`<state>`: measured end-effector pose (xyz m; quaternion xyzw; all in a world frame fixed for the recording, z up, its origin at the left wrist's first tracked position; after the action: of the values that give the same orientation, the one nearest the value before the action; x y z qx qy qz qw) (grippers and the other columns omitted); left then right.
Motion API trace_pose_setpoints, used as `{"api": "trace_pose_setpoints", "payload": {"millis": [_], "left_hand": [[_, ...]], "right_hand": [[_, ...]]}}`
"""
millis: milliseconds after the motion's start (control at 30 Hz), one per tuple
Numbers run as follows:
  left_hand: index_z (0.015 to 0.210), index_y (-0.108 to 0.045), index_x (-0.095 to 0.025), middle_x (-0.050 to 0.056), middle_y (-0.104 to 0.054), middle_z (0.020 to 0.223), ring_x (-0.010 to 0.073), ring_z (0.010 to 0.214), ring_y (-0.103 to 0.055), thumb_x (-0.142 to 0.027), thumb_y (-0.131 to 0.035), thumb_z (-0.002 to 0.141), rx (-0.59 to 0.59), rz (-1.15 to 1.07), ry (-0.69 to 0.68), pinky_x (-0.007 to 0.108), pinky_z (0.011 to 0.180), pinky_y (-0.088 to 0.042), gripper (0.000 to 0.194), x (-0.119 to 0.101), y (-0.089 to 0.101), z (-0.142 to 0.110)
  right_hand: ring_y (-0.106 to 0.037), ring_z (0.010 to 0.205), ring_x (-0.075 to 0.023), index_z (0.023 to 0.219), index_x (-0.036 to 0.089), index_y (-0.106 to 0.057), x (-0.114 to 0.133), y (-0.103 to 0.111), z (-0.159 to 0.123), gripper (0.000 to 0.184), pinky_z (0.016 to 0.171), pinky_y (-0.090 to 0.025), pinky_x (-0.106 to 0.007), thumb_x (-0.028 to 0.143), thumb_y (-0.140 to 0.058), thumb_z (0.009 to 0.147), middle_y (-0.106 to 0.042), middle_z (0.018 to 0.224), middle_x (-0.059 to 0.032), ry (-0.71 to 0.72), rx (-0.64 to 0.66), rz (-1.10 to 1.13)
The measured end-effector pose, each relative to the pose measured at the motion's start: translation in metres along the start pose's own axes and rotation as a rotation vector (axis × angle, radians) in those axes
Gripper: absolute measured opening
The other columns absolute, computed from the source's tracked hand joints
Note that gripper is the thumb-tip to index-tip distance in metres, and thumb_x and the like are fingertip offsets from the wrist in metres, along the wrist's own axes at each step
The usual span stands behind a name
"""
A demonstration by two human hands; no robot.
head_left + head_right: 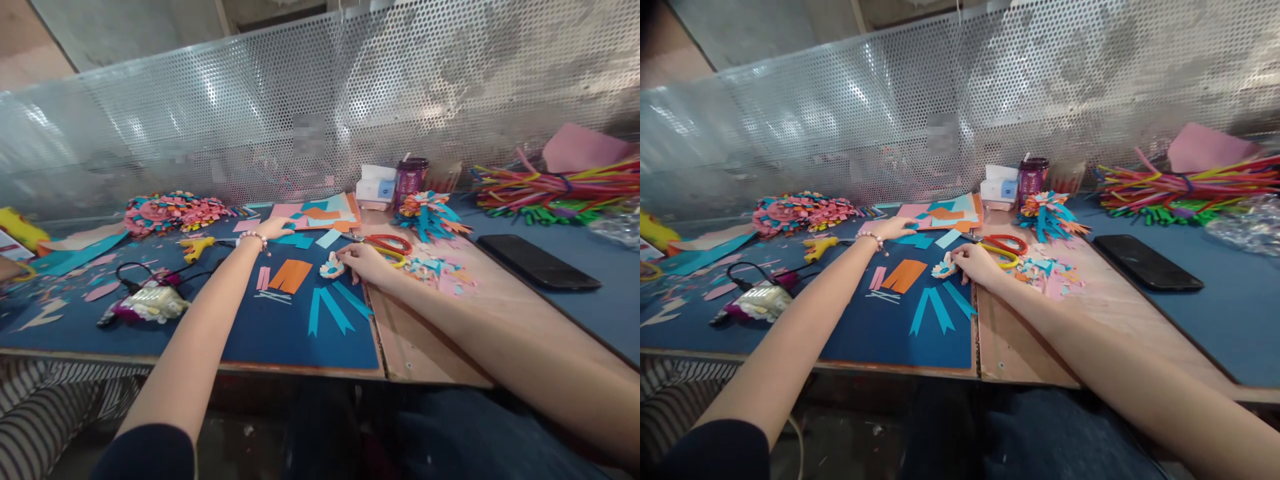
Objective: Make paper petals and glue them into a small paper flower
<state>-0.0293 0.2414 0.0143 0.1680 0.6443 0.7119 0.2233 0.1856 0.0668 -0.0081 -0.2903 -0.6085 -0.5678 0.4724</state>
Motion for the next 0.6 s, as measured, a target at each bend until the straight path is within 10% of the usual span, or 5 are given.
{"api": "trace_pose_setpoints", "payload": {"millis": [600], "left_hand": [[0.128,-0.057,-0.016,0.007,-0.066,0.119,0.0177,0.110,-0.061,-0.013,-0.053,0.070,-0.061,-0.092,0.015,0.024,0.096,-0.045,0.057,-0.001,0.012,-0.007]], "right_hand": [[-0.050,0.032,-0.0058,0.097,0.013,-0.060,0.001,0.000,-0.003,0.018,0.028,-0.032,-0.015,0.024,-0.048,0.090,-0.057,0.056,0.0035,-0.010,0.016,0.012]]}}
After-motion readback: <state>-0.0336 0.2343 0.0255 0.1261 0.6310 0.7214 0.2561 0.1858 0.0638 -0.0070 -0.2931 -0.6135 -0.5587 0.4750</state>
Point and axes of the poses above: each hand's wrist, its own z-axis towards the middle knuckle, its own y-axis out of the back of the hand, x = y × z, the point moved 9 cm from there along z, towards the middle knuckle
